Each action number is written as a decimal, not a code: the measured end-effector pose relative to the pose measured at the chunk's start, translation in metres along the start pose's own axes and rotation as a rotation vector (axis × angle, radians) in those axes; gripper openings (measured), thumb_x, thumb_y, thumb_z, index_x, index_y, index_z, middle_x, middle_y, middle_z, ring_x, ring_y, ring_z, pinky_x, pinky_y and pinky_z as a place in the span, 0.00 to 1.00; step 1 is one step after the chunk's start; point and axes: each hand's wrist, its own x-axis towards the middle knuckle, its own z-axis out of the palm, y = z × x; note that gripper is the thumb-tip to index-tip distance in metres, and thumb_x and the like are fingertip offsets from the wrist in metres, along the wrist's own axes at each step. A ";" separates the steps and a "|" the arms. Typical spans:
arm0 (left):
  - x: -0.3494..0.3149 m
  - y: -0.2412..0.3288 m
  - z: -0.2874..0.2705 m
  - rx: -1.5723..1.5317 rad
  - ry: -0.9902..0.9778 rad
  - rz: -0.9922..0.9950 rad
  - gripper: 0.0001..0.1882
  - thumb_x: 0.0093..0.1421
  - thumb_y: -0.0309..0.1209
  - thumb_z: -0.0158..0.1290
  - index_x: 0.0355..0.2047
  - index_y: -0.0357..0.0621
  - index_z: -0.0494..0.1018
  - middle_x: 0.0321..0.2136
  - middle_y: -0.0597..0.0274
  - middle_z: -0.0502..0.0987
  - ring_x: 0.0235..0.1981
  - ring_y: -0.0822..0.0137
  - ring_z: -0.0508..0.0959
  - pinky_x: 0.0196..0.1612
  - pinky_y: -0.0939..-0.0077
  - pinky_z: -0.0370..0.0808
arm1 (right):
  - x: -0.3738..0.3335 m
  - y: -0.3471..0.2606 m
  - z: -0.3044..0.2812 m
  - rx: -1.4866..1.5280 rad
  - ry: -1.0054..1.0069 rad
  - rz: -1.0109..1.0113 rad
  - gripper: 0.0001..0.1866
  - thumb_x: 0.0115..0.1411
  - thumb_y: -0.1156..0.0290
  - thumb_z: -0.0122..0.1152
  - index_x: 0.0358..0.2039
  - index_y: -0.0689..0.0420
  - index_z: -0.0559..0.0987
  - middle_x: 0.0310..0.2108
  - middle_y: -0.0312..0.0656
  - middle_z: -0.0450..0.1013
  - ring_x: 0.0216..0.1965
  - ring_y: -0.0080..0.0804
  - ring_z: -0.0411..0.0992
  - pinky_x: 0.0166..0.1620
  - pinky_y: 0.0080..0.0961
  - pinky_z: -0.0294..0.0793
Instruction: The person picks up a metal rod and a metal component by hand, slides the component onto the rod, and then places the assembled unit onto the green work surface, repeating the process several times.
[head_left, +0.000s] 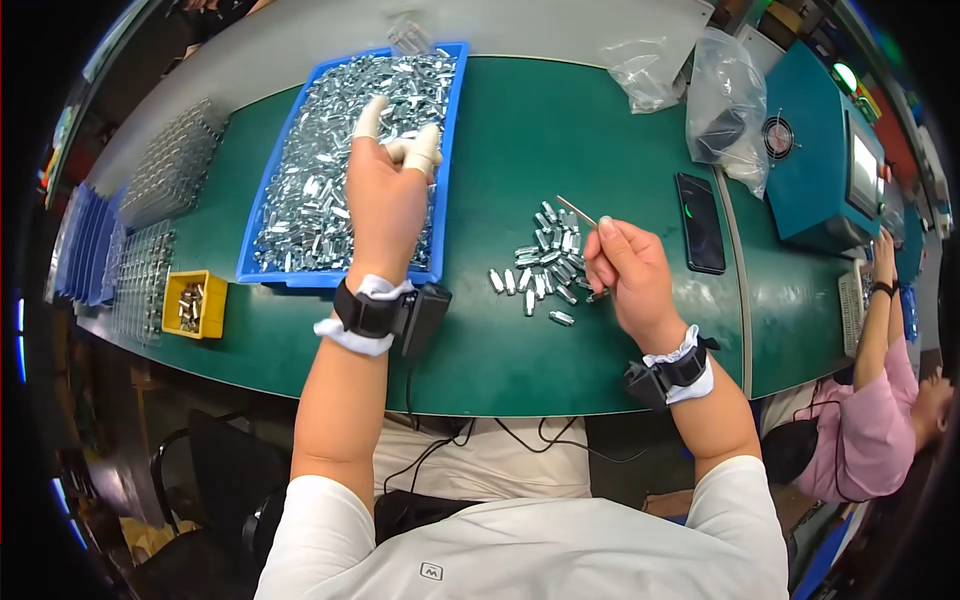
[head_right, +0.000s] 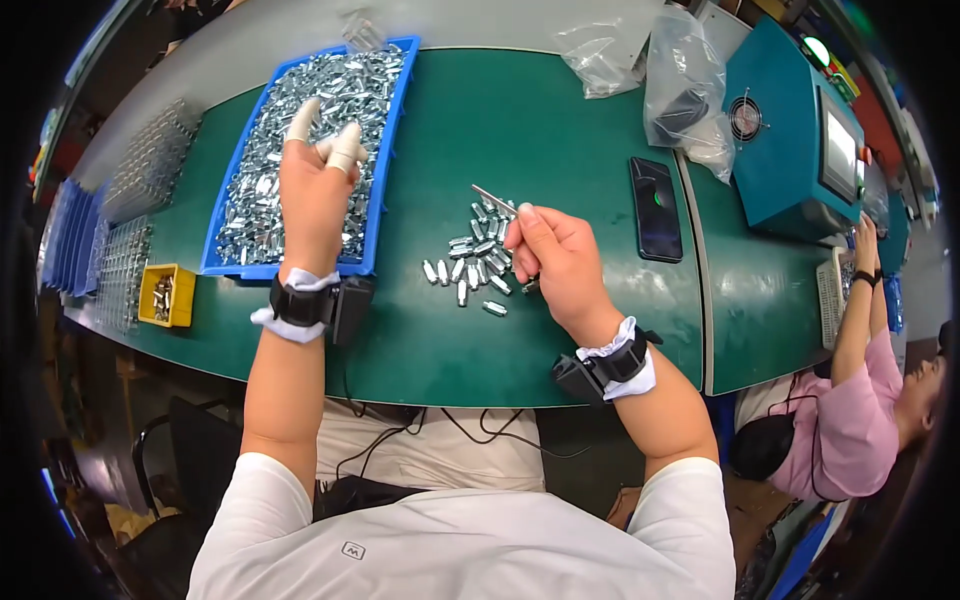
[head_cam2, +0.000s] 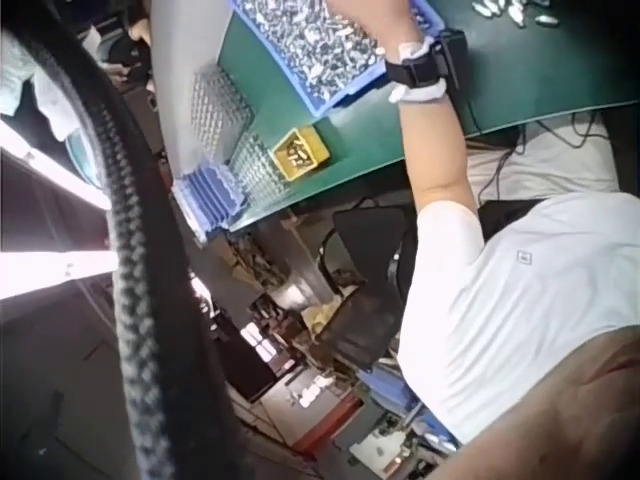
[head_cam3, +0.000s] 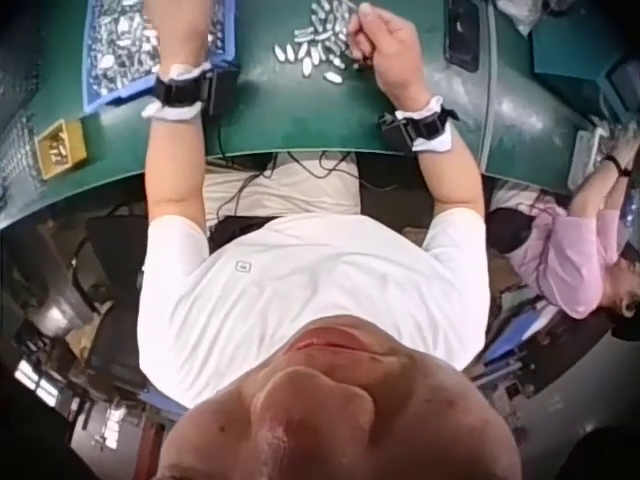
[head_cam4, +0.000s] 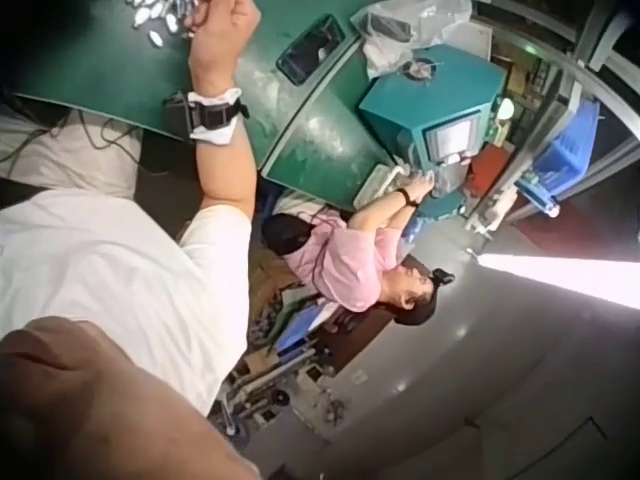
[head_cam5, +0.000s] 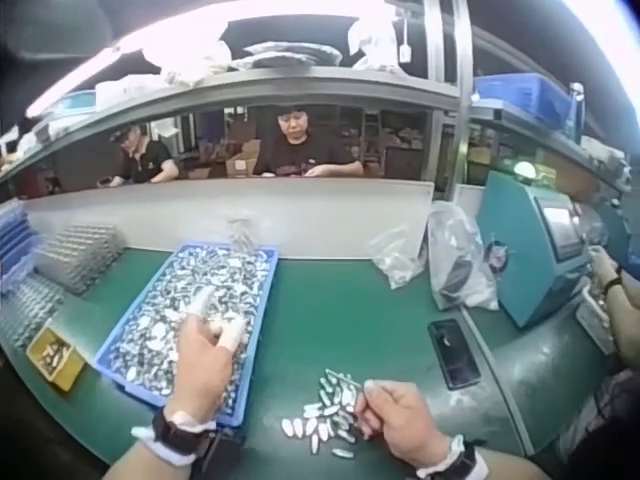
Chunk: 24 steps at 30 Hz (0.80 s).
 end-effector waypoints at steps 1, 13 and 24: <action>-0.003 -0.002 0.003 0.114 -0.088 0.049 0.17 0.58 0.26 0.59 0.48 0.40 0.74 0.23 0.66 0.77 0.23 0.73 0.75 0.28 0.76 0.73 | -0.001 -0.001 -0.002 -0.011 -0.010 -0.001 0.20 0.72 0.61 0.45 0.26 0.60 0.73 0.14 0.29 0.58 0.17 0.17 0.57 0.23 0.18 0.61; -0.037 -0.014 0.028 0.651 -0.717 0.357 0.11 0.50 0.19 0.58 0.36 0.40 0.77 0.29 0.53 0.77 0.34 0.48 0.77 0.37 0.59 0.73 | -0.005 -0.005 -0.009 -0.045 -0.080 -0.024 0.20 0.72 0.61 0.46 0.26 0.60 0.74 0.14 0.29 0.59 0.17 0.17 0.59 0.24 0.17 0.62; -0.026 0.001 0.021 0.397 -0.590 0.157 0.10 0.53 0.14 0.53 0.35 0.37 0.75 0.32 0.54 0.77 0.34 0.59 0.78 0.39 0.70 0.75 | 0.001 -0.003 -0.017 -0.253 -0.058 -0.099 0.19 0.71 0.64 0.48 0.26 0.61 0.75 0.15 0.30 0.63 0.17 0.16 0.61 0.23 0.17 0.63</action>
